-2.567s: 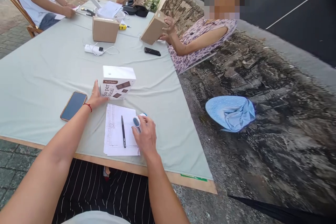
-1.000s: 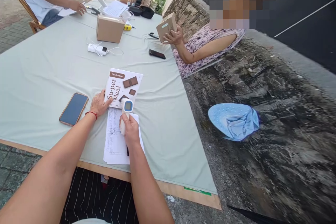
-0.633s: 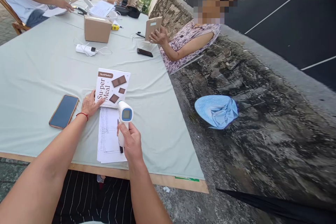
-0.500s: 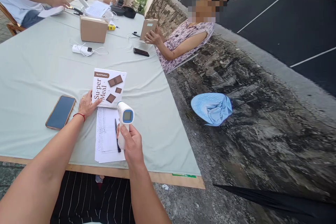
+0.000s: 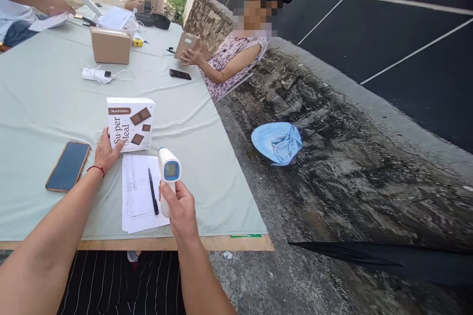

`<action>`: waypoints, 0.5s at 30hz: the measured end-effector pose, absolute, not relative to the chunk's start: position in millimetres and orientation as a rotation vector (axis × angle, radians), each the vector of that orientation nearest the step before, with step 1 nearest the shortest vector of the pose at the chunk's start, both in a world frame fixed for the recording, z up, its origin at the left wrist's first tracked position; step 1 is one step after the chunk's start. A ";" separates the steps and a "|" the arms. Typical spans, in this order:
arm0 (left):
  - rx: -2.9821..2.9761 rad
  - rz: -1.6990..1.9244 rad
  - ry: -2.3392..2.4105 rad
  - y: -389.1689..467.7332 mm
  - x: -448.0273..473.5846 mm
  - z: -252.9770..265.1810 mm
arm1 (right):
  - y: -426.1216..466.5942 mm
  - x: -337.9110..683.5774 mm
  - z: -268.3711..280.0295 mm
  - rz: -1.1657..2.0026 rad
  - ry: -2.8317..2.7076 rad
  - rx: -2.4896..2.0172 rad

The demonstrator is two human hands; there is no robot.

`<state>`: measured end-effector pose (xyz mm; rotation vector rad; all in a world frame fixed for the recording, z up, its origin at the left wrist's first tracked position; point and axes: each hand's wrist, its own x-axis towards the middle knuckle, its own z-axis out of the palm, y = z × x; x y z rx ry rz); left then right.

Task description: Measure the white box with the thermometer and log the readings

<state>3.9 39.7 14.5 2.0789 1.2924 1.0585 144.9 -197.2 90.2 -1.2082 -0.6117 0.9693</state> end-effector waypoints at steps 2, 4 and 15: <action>2.087 1.064 1.348 40.4 3.5 12.0 | -199.2 150.2 84.1 0.956 -0.610 -1.236; 2.111 1.032 1.390 40.0 3.4 11.2 | -202.1 157.9 75.5 0.912 -0.593 -1.298; 1.876 0.819 1.497 26.5 10.8 29.2 | -204.1 200.1 10.5 0.447 -0.779 -1.935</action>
